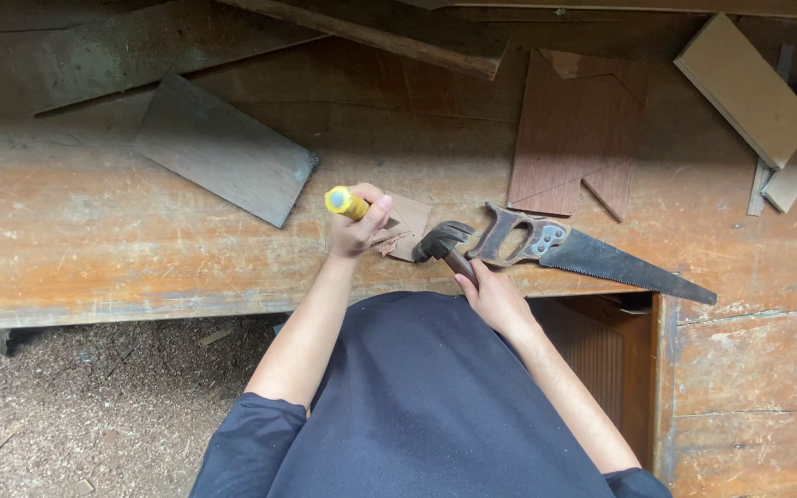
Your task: The person uses a chisel and hammer to carve a small wooden piece on a workbench. They repeatedly position the chisel and strike it with the hammer to remove wood shavings, gradually shaping the piece.
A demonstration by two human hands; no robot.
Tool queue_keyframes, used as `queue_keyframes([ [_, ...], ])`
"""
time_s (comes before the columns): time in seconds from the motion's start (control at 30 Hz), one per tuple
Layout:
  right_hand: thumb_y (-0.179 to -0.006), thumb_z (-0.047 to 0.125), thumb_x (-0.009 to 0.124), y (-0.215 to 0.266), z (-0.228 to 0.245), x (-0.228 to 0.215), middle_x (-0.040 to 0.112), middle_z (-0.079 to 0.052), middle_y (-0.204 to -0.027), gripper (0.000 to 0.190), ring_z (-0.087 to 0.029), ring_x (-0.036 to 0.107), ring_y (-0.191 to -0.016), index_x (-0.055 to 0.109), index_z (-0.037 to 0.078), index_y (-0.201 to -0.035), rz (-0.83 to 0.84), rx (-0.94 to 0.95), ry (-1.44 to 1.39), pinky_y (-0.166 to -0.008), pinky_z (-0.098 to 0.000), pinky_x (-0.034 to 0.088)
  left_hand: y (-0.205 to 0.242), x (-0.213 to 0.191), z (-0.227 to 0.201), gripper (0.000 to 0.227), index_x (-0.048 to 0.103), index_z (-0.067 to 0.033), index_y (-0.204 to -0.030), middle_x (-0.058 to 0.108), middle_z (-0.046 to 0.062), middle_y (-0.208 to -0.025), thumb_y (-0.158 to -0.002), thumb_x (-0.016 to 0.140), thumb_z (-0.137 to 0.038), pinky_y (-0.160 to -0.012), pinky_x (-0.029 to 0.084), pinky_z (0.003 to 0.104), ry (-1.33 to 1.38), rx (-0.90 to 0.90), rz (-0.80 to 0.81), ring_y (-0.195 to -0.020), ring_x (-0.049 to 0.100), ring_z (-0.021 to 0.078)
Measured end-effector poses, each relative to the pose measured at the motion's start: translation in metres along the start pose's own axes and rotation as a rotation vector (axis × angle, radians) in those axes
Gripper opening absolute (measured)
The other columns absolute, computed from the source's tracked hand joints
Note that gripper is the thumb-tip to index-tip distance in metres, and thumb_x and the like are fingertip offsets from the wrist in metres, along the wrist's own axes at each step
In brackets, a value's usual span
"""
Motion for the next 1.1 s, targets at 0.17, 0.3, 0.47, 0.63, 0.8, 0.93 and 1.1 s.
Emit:
queue_keyframes([
  [0.17, -0.1, 0.041, 0.055, -0.002, -0.003, 0.002, 0.073, -0.022, -0.092, 0.036, -0.042, 0.07, -0.091, 0.06, 0.01, -0.117, 0.002, -0.006, 0.001, -0.078, -0.052, 0.054, 0.001, 0.01, 0.022, 0.021, 0.062, -0.0051, -0.08, 0.056, -0.003, -0.064, -0.099, 0.07, -0.01, -0.051, 0.036, 0.024, -0.06, -0.039, 0.007, -0.056, 0.049, 0.0054],
  [0.3, -0.101, 0.042, 0.055, -0.002, -0.005, 0.003, 0.073, -0.021, -0.092, 0.036, -0.041, 0.071, -0.091, 0.06, 0.01, -0.117, 0.024, 0.012, 0.005, -0.078, -0.0517, 0.054, 0.0, 0.014, 0.026, 0.02, 0.064, -0.0042, -0.08, 0.056, -0.003, -0.063, -0.097, 0.073, -0.009, -0.05, 0.035, 0.024, -0.001, -0.098, 0.0, -0.054, 0.048, 0.005],
  [0.47, -0.101, 0.043, 0.053, -0.003, -0.004, 0.002, 0.073, -0.02, -0.093, 0.037, -0.039, 0.072, -0.091, 0.059, 0.011, -0.12, 0.041, 0.022, 0.017, -0.079, -0.05, 0.056, -0.002, 0.027, 0.008, 0.021, 0.067, -0.0033, -0.078, 0.06, -0.002, -0.064, -0.097, 0.073, -0.011, -0.052, 0.039, 0.024, -0.167, -0.017, 0.075, -0.056, 0.053, 0.0066],
  [0.63, -0.103, 0.044, 0.049, -0.004, -0.006, 0.004, 0.074, -0.017, -0.09, 0.038, -0.034, 0.074, -0.088, 0.058, 0.013, -0.123, 0.09, 0.053, 0.049, -0.079, -0.048, 0.057, -0.006, 0.034, -0.001, 0.022, 0.068, -0.0034, -0.076, 0.063, 0.0, -0.065, -0.096, 0.073, -0.012, -0.052, 0.041, 0.025, -0.165, 0.009, 0.151, -0.057, 0.055, 0.0075],
  [0.8, -0.103, 0.044, 0.049, -0.004, -0.007, 0.006, 0.074, -0.017, -0.089, 0.038, -0.034, 0.074, -0.086, 0.057, 0.013, -0.124, 0.094, 0.066, 0.043, -0.078, -0.0483, 0.057, -0.008, 0.034, 0.005, 0.022, 0.068, -0.0027, -0.076, 0.061, 0.0, -0.062, -0.094, 0.074, -0.012, -0.051, 0.04, 0.025, -0.206, -0.08, 0.072, -0.055, 0.053, 0.0077],
  [0.93, -0.102, 0.042, 0.053, -0.006, -0.004, 0.001, 0.073, -0.019, -0.091, 0.037, -0.037, 0.072, -0.088, 0.059, 0.011, -0.121, 0.028, 0.006, 0.017, -0.076, -0.0493, 0.056, -0.01, 0.048, -0.006, 0.022, 0.068, -0.003, -0.076, 0.065, 0.003, -0.065, -0.095, 0.074, -0.014, -0.055, 0.046, 0.027, -0.34, 0.046, 0.109, -0.059, 0.059, 0.01],
  [1.1, -0.099, 0.04, 0.058, 0.003, -0.004, 0.0, 0.073, -0.019, -0.088, 0.035, -0.038, 0.072, -0.086, 0.063, 0.009, -0.115, -0.013, -0.025, -0.058, -0.075, -0.0485, 0.055, -0.007, 0.055, -0.016, 0.023, 0.065, -0.0033, -0.076, 0.064, 0.005, -0.065, -0.094, 0.075, -0.014, -0.056, 0.046, 0.029, -0.399, 0.099, 0.121, -0.058, 0.06, 0.0114],
])
Point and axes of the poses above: each hand's wrist, its own y-axis away from the middle knuckle, its own x-axis out of the palm, z = x × y, the point moved 7 cm from there along -y, towards the middle knuckle
